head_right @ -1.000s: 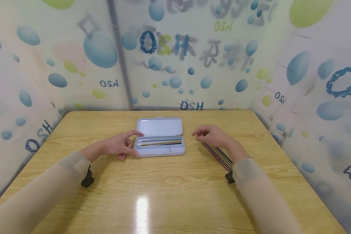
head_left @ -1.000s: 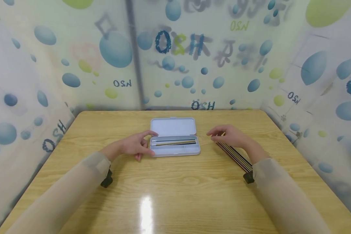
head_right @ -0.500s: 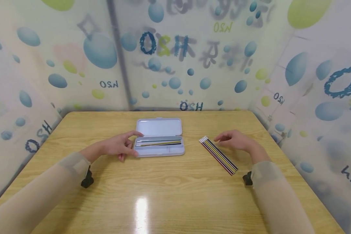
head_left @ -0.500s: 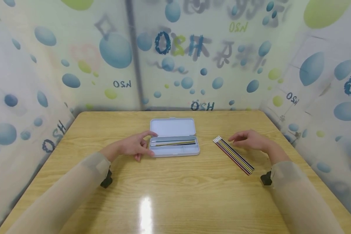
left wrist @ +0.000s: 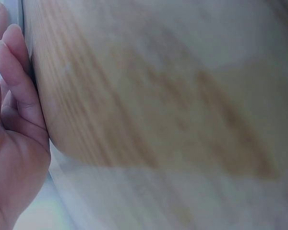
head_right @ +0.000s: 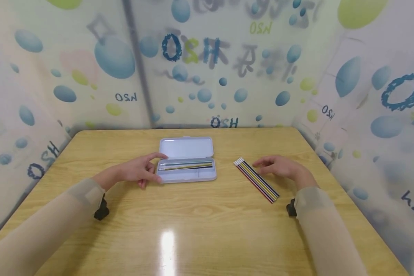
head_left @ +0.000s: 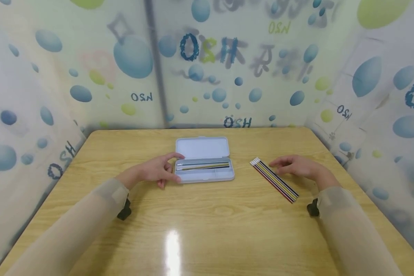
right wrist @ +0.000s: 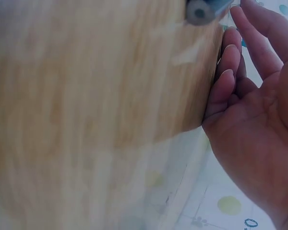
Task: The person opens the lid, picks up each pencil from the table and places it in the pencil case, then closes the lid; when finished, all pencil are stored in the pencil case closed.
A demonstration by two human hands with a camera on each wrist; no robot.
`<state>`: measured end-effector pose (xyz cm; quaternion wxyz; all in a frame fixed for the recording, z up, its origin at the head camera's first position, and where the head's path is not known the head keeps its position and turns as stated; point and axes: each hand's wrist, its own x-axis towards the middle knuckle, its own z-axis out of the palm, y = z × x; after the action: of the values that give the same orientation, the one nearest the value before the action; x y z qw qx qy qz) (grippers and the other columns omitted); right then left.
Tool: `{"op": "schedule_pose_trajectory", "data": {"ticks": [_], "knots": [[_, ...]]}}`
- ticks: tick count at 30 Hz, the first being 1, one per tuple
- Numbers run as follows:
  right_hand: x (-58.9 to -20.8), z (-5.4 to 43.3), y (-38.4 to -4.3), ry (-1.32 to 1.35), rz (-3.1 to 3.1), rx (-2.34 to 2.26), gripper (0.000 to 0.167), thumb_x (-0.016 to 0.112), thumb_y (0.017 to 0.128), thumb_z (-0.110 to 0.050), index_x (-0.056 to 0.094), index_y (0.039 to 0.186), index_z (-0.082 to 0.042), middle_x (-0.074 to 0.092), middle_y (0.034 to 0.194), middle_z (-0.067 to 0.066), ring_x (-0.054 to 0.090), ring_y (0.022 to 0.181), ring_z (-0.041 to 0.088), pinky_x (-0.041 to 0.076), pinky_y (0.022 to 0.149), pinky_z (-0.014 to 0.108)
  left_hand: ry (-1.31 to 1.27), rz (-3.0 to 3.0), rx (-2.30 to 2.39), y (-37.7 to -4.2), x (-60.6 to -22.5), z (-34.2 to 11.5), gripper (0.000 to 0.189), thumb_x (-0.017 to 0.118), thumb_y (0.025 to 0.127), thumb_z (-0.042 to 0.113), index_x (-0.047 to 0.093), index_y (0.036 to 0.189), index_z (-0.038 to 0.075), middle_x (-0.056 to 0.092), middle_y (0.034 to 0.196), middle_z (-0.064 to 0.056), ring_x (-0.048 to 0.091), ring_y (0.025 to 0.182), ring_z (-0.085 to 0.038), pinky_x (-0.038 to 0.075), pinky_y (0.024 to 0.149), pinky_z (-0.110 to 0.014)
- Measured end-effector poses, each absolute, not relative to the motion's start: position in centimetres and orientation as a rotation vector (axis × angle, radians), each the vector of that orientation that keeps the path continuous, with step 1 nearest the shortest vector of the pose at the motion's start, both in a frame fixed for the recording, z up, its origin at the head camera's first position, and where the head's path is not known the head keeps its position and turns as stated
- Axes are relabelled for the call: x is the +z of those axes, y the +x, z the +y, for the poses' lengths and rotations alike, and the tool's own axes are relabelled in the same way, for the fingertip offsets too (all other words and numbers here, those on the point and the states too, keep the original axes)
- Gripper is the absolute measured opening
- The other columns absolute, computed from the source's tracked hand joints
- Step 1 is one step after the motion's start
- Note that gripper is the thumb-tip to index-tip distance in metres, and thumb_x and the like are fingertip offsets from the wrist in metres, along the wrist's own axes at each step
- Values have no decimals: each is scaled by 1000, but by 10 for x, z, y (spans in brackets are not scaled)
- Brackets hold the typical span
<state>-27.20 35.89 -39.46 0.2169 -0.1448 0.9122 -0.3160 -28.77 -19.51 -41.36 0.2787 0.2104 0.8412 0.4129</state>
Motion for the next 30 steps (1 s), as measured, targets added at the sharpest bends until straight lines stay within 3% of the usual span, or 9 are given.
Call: {"op": "schedule_pose_trajectory", "data": {"ticks": [5,10,14,19,25,30], "knots": [[-396,358,-274,-402,2521,-876,46,70,109,-33,66,151,-14,63,158,13,57,142,35,49,115,50,560,2257,1104,-288,-414,-196,93,89,96,30,32,168,24,60,74,-5,62,51,-16,58,55,-30],[-398,359,-275,-412,2509,-901,45,67,111,-30,64,151,-11,61,159,17,58,142,35,50,117,55,572,2260,1099,-289,-414,-196,94,89,95,32,31,169,25,61,74,-5,63,52,-16,58,55,-31],[-397,360,-275,-426,2518,-894,45,66,111,-29,64,151,-10,61,159,18,62,138,32,51,114,50,576,2256,1103,-290,-414,-195,94,89,96,31,31,169,24,60,74,-5,63,51,-16,58,54,-30],[-398,361,-275,-417,2544,-895,43,67,111,-27,65,150,-9,67,150,15,63,123,21,51,103,38,572,2253,1105,-290,-413,-194,93,89,96,30,31,169,24,59,73,-4,62,51,-16,58,54,-30],[-397,362,-275,-392,2574,-900,46,68,110,-27,63,152,-9,69,131,13,58,110,20,49,92,35,570,2252,1110,-289,-412,-193,92,88,96,29,32,169,24,58,72,-2,62,50,-15,58,55,-30],[-396,358,-273,-393,2571,-905,49,71,108,-27,63,153,-10,73,124,9,62,110,19,50,96,35,574,2269,1093,-287,-410,-192,92,89,96,30,32,169,24,59,72,-3,62,50,-15,58,55,-29]]}}
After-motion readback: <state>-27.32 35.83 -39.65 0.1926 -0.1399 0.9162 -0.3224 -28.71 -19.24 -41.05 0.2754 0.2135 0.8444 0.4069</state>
